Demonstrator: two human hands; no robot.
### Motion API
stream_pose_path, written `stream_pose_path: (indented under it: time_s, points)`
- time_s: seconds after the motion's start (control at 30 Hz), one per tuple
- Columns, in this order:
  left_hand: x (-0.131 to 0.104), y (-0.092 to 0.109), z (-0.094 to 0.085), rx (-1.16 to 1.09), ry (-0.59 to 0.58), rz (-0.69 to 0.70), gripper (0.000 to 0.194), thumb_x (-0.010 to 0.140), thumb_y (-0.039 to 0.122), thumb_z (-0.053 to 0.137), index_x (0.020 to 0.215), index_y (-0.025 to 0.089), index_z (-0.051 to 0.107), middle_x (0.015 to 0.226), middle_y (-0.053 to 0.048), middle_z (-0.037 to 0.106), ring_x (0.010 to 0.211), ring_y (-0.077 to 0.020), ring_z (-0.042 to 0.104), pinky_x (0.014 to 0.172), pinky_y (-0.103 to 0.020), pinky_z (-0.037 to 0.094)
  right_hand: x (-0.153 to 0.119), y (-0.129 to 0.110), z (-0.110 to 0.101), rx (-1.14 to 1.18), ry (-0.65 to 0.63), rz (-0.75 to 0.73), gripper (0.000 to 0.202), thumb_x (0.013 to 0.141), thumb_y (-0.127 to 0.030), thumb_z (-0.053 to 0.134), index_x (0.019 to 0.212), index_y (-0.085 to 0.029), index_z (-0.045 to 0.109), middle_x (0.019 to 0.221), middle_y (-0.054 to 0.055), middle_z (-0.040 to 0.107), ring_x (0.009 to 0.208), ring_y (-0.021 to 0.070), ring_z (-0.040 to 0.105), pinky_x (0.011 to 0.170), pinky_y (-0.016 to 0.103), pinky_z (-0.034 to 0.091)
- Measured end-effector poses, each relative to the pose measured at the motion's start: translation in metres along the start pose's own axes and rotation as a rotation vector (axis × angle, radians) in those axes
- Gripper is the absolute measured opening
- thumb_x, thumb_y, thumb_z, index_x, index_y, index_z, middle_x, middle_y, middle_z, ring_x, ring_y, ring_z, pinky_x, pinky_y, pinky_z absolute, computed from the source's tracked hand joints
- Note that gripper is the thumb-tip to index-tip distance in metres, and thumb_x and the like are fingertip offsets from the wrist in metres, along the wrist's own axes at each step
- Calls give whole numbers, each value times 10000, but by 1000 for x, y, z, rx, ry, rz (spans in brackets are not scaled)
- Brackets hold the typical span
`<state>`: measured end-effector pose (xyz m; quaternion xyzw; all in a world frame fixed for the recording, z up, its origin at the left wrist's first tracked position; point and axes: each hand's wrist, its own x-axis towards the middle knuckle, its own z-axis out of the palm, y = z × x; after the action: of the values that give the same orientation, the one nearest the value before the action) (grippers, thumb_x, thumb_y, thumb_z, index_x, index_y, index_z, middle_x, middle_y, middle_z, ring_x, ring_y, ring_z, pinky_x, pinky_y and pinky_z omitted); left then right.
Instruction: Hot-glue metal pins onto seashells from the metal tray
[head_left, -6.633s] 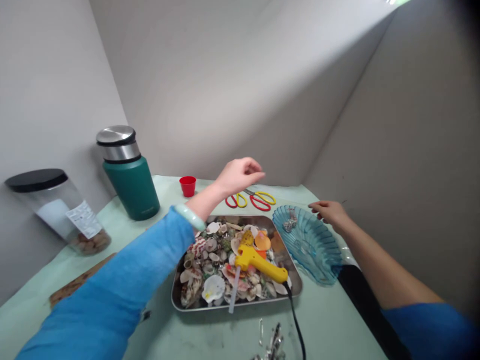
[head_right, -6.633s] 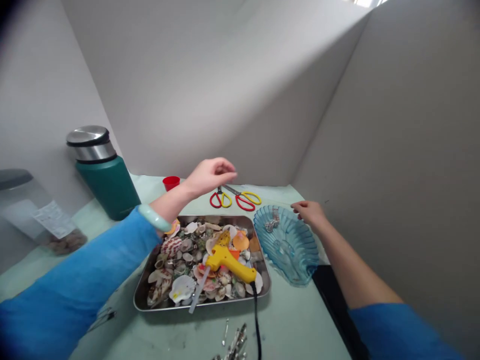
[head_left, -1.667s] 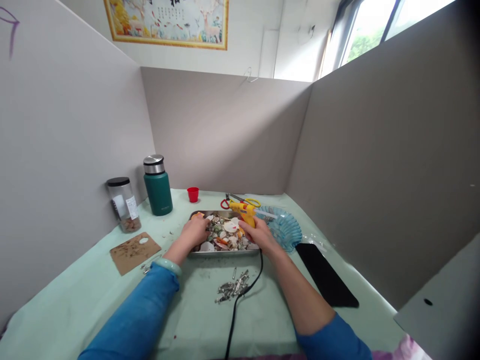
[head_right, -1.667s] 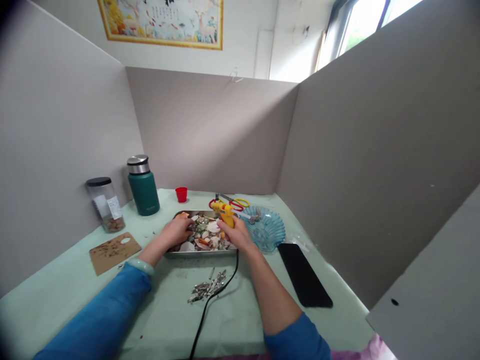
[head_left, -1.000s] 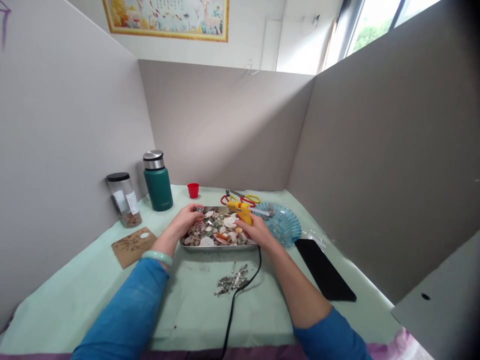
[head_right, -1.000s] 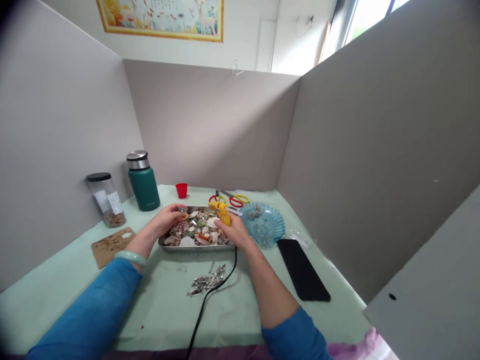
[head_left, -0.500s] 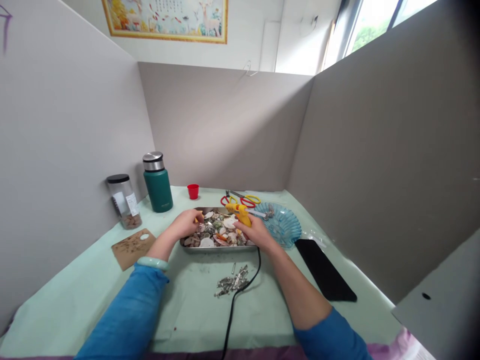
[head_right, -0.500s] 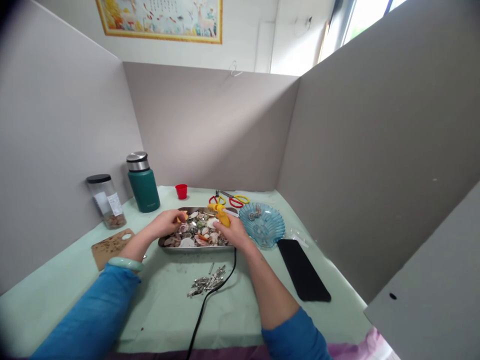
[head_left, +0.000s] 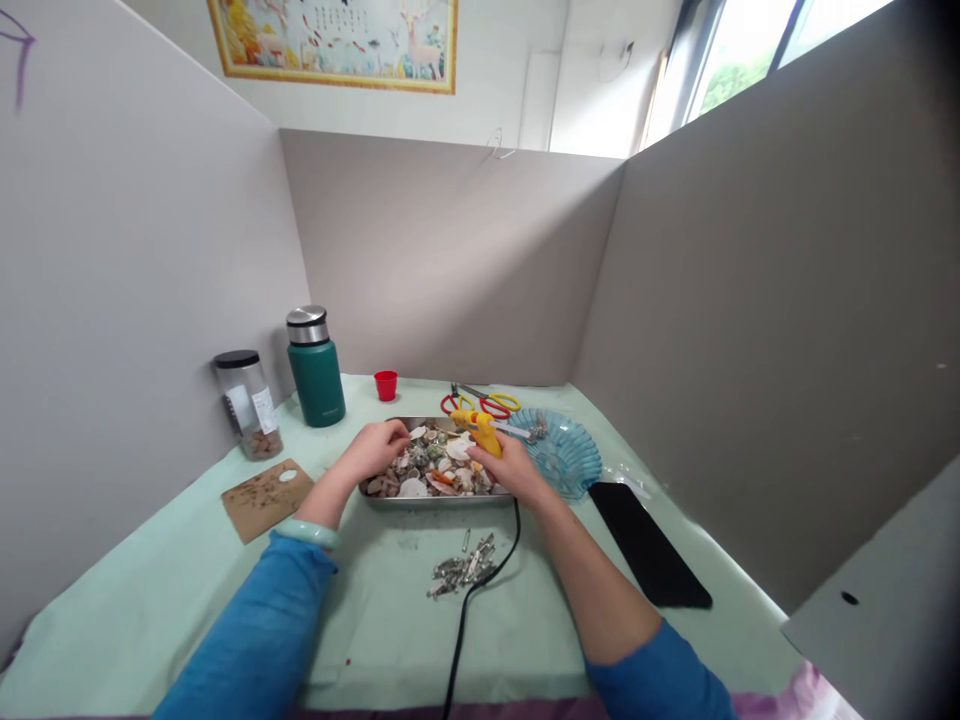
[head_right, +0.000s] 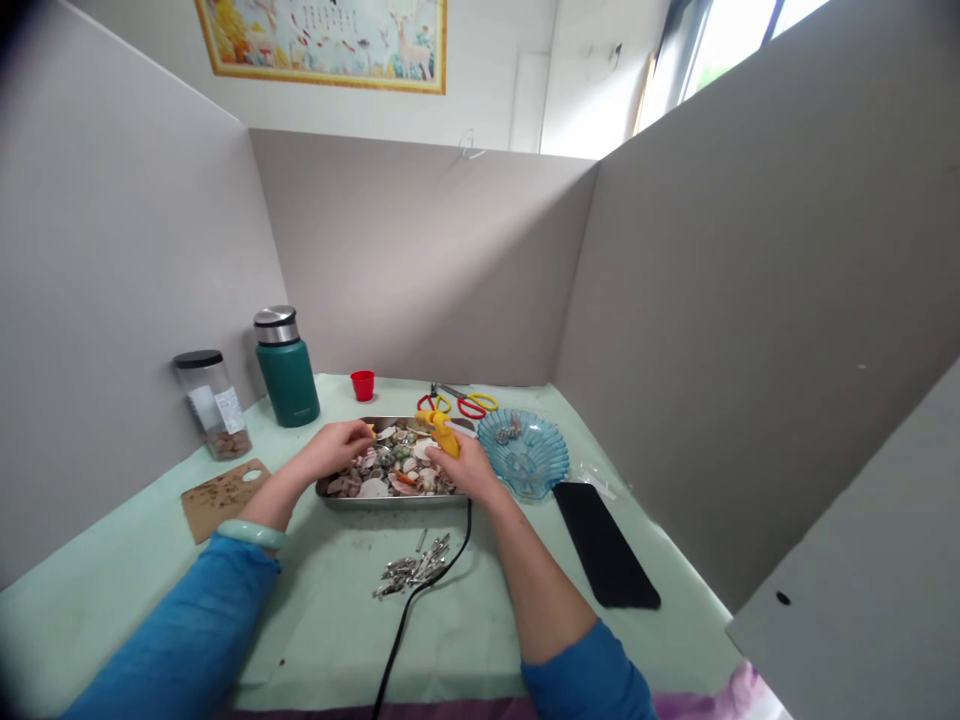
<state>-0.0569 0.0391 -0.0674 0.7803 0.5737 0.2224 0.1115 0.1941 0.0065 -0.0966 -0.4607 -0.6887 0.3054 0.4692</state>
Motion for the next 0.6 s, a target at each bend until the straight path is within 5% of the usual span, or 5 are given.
stream_pose_path:
  time_s: [0.17, 0.4, 0.6]
  points:
    - [4, -4, 4, -503, -20, -71, 301, 696, 410, 559, 822, 146, 626, 665, -34, 657, 619, -165, 587, 592, -268, 448, 0, -3, -1, -119, -71, 4, 358, 778, -444, 584, 936, -131, 659, 685, 9, 608, 628, 150, 507, 586, 244, 375]
    - [7, -8, 8, -629, 68, -127, 328, 618, 414, 645, 798, 139, 635, 656, -27, 657, 550, -130, 534, 535, -250, 402, 0, -10, -9, -624, -246, -100, 387, 769, -509, 614, 1018, -220, 678, 875, 48, 685, 760, 200, 581, 620, 255, 343]
    - [1, 7, 4, -778, 109, -100, 291, 621, 383, 677, 767, 145, 595, 634, -24, 650, 533, -121, 531, 536, -248, 409, 0, -9, -20, -698, -377, -190, 351, 823, -534, 561, 921, -231, 707, 872, 46, 676, 795, 187, 580, 635, 245, 349]
